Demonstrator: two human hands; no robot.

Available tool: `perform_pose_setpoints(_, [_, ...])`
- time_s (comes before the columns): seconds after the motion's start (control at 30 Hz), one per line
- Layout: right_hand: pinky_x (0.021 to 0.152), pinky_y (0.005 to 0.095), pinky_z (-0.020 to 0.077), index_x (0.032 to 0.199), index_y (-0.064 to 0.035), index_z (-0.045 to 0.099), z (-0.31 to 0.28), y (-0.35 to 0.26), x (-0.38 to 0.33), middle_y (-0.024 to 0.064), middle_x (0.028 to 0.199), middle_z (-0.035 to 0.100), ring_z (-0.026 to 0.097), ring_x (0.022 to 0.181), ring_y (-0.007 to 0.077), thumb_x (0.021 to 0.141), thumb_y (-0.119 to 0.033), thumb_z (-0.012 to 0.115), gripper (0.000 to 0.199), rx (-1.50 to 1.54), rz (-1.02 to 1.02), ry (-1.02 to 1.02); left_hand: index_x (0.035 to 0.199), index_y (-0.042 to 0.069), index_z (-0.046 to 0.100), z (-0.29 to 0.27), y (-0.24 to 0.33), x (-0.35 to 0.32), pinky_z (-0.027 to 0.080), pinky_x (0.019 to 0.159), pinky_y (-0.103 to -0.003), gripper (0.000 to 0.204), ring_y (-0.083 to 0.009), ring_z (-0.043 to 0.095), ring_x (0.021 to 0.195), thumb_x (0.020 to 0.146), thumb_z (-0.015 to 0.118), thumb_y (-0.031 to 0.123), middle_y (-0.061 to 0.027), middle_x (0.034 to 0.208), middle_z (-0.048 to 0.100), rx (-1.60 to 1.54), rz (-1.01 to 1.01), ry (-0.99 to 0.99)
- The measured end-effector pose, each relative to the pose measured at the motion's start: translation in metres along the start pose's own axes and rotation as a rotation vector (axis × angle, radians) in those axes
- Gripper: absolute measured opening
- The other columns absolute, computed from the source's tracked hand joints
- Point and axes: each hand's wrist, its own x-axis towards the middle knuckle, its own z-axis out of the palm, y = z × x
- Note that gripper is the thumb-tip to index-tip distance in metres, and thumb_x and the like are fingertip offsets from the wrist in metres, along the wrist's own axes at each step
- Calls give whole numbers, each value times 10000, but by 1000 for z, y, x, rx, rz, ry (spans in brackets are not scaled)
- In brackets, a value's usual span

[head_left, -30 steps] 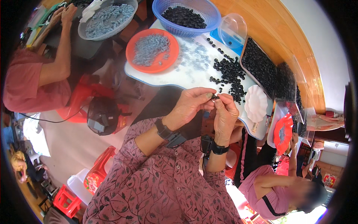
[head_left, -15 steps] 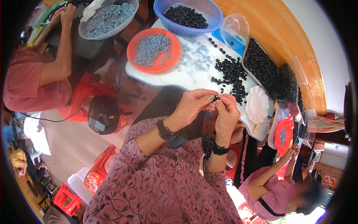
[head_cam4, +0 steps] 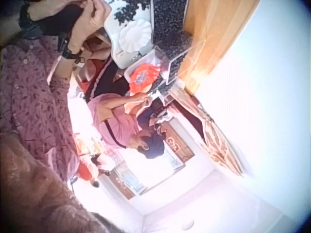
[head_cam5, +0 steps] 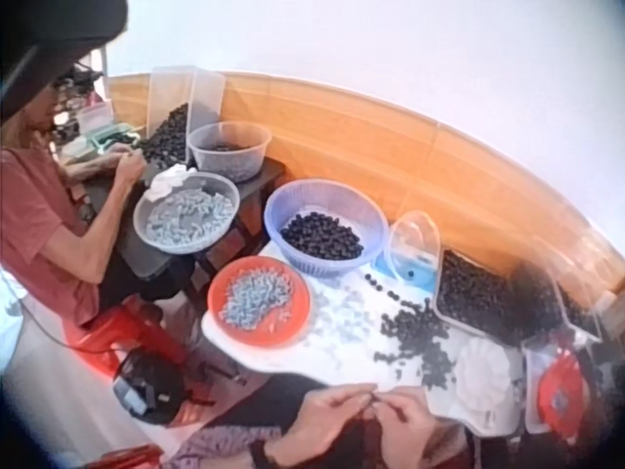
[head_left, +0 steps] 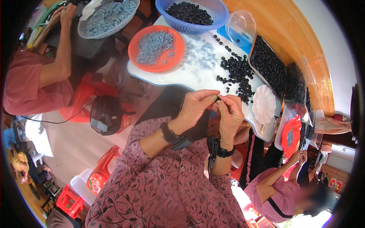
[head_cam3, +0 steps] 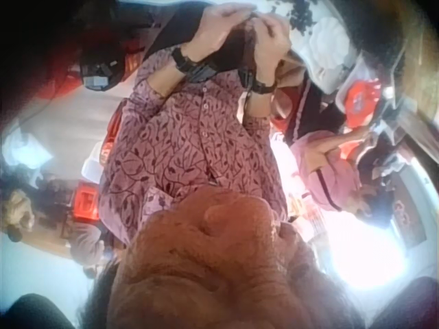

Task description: Assembling small black and blue plastic buckles or components at a workshop table.

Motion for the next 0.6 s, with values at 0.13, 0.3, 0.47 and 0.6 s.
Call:
perform_pose_setpoints(0.13, [668, 247, 507, 938, 21, 661, -1, 11, -2, 66, 932, 574, 589, 785, 137, 806, 65, 688, 142, -209, -139, -23, 1141, -34, 662, -4, -3, -3, 563, 814, -278, 239, -135, 659, 885, 946, 625, 98, -92, 1044, 686, 61, 22, 22])
perform_pose_setpoints(0.3, [659, 282, 487, 925, 6, 642, 8, 10, -7, 90, 903, 573, 593, 765, 196, 808, 74, 666, 137, -356, -199, -34, 1127, -46, 660, -9, -2, -4, 566, 811, -285, 255, -142, 662, 885, 923, 661, 108, -104, 1030, 689, 105, -12, 18])
perform_pose_setpoints(0.47, [689, 276, 493, 984, -2, 662, 7, 12, -13, 86, 939, 583, 599, 788, 186, 821, 66, 668, 177, -361, -174, -42, 1120, -50, 659, -13, -1, -3, 567, 823, -303, 247, -159, 665, 899, 922, 654, 97, -114, 1043, 686, 68, -85, 40])
perform_pose_setpoints(0.6, [750, 249, 497, 1067, 4, 668, 8, 2, -18, 52, 1005, 598, 603, 870, 139, 861, 51, 654, 211, -45, -47, 44, 1183, -72, 609, -22, 8, 0, 567, 878, -347, 289, -211, 672, 953, 939, 615, 82, -163, 1091, 668, -202, -155, -99])
